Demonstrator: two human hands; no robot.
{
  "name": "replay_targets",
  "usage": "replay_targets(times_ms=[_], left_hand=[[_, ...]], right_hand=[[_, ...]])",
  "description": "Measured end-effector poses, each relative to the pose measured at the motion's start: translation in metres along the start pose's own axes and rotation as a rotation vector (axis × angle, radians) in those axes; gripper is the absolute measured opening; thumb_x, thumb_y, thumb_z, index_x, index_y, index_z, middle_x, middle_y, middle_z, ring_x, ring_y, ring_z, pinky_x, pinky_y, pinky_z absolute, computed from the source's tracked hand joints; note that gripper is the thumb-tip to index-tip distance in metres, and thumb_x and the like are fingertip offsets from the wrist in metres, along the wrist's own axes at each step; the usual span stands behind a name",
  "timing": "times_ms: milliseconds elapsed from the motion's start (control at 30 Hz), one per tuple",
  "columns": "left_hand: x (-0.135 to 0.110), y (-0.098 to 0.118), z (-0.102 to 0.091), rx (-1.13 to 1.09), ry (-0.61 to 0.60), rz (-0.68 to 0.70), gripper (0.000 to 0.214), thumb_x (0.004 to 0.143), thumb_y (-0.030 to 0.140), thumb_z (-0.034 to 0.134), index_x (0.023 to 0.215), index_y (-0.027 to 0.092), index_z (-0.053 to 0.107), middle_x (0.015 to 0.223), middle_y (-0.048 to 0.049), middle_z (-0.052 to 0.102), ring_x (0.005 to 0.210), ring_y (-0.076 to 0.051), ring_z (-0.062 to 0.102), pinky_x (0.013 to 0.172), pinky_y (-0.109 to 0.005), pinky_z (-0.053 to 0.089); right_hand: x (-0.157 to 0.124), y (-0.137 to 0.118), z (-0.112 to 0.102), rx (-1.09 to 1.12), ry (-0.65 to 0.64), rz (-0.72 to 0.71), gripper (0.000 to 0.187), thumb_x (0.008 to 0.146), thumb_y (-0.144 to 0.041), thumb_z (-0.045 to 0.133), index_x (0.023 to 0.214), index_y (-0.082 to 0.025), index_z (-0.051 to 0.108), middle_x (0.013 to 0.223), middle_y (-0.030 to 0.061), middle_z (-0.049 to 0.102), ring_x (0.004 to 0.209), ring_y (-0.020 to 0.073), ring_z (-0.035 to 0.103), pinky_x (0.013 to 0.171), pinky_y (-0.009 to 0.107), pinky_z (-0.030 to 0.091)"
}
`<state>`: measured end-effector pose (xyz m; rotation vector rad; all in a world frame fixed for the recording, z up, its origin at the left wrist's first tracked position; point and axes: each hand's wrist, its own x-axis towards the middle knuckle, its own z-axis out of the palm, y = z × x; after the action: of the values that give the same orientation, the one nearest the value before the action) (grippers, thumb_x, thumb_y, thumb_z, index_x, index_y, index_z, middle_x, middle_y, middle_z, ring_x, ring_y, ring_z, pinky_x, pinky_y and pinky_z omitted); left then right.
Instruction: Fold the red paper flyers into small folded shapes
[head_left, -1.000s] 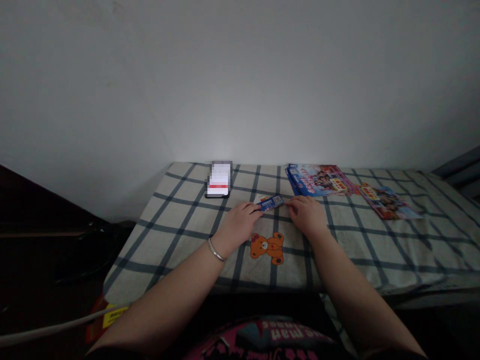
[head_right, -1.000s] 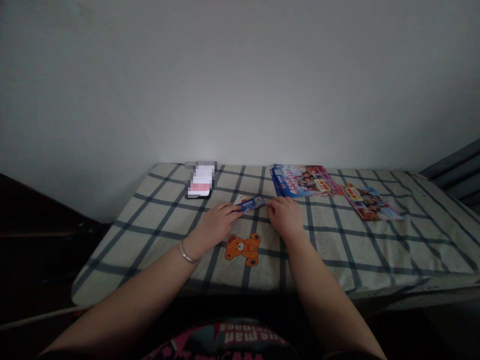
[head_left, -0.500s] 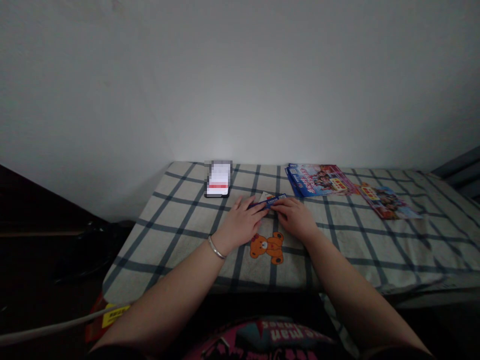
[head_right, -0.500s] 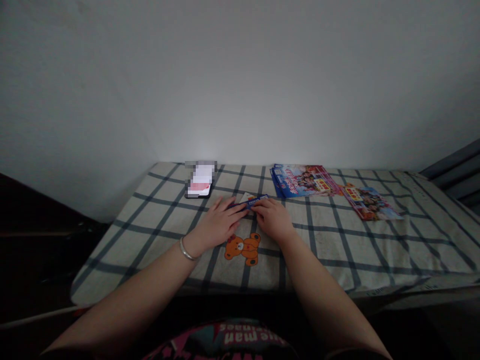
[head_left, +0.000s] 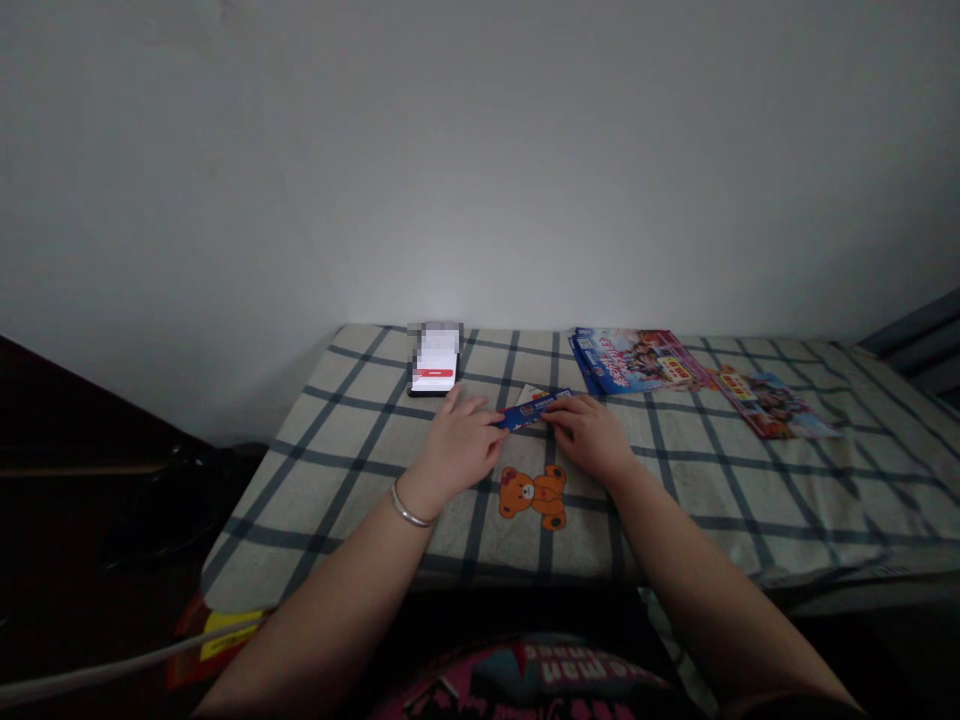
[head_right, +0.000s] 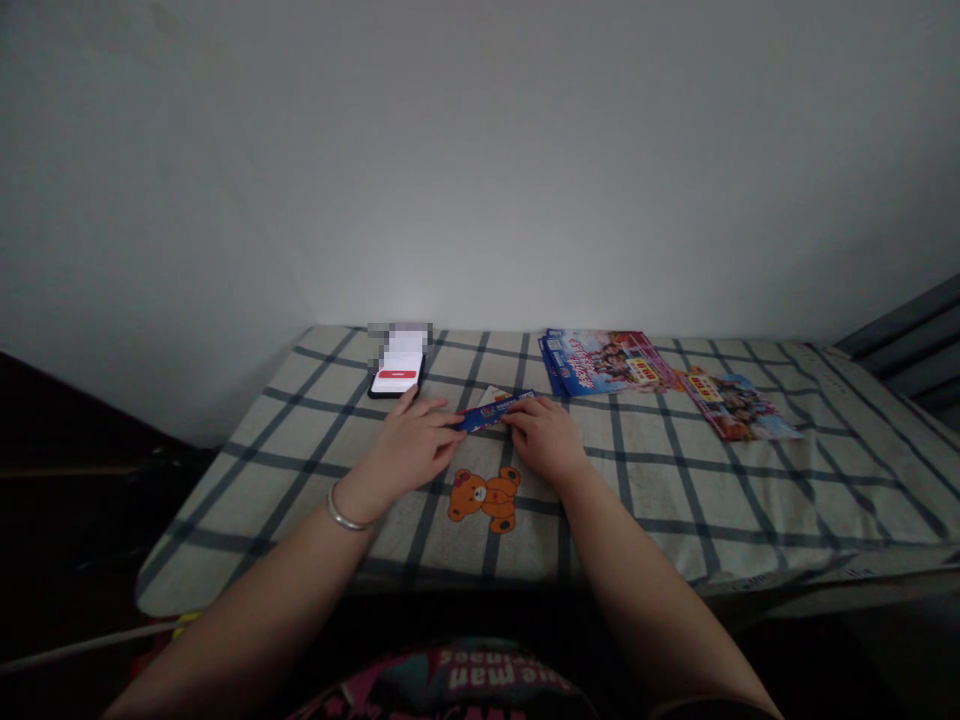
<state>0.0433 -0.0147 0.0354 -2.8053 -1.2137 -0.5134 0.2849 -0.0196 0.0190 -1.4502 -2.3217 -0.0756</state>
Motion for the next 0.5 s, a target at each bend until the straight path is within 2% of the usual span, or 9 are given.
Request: replay_targets(times_ms=[200, 267, 367, 500], left_hand=[[-0.001, -0.003, -0.001, -0.048, 0.029, -0.039, 0.015, 0.085, 0.023, 0.059, 0.084, 0.026, 0.074, 0.103, 0.0018, 0.073, 0.111, -0.025, 0.056, 0.11, -0.053, 0.026], [0.0, -0.003, 0.0, -0.055, 0.037, -0.061, 0.015, 0.086, 0.021, 0.057, 0.085, 0.023, 0.072, 0.099, -0.0004, 0.073, 0.106, -0.023, 0.058, 0.11, -0.051, 0.029], [0.002, -0.002, 0.003, -0.058, 0.055, -0.089, 0.018, 0.086, 0.019, 0.054, 0.098, 0.02, 0.068, 0.102, -0.0039, 0.07, 0.1, -0.022, 0.06, 0.107, -0.049, 0.034], [0.002, -0.001, 0.008, -0.063, 0.076, -0.107, 0.032, 0.085, 0.018, 0.056, 0.118, 0.018, 0.058, 0.115, -0.0075, 0.066, 0.106, -0.024, 0.059, 0.104, -0.047, 0.038]], right_hand=[[-0.001, 0.003, 0.0, 0.004, 0.022, -0.006, 0.023, 0.088, -0.018, 0.054, 0.099, -0.023, 0.074, 0.108, 0.006, 0.07, 0.1, 0.0235, 0.06, 0.092, 0.04, 0.049], [-0.001, 0.004, 0.001, -0.005, 0.043, -0.007, 0.024, 0.088, -0.018, 0.053, 0.101, -0.022, 0.072, 0.113, 0.0068, 0.068, 0.105, 0.0242, 0.058, 0.095, 0.042, 0.048], [0.0, 0.006, 0.006, -0.022, 0.05, 0.0, 0.033, 0.087, -0.02, 0.053, 0.118, -0.021, 0.065, 0.129, 0.0079, 0.061, 0.119, 0.0267, 0.052, 0.104, 0.045, 0.042], [0.0, 0.01, 0.013, -0.05, 0.051, 0.043, 0.05, 0.087, -0.027, 0.055, 0.136, -0.017, 0.05, 0.143, 0.0108, 0.049, 0.135, 0.0305, 0.037, 0.112, 0.05, 0.034]])
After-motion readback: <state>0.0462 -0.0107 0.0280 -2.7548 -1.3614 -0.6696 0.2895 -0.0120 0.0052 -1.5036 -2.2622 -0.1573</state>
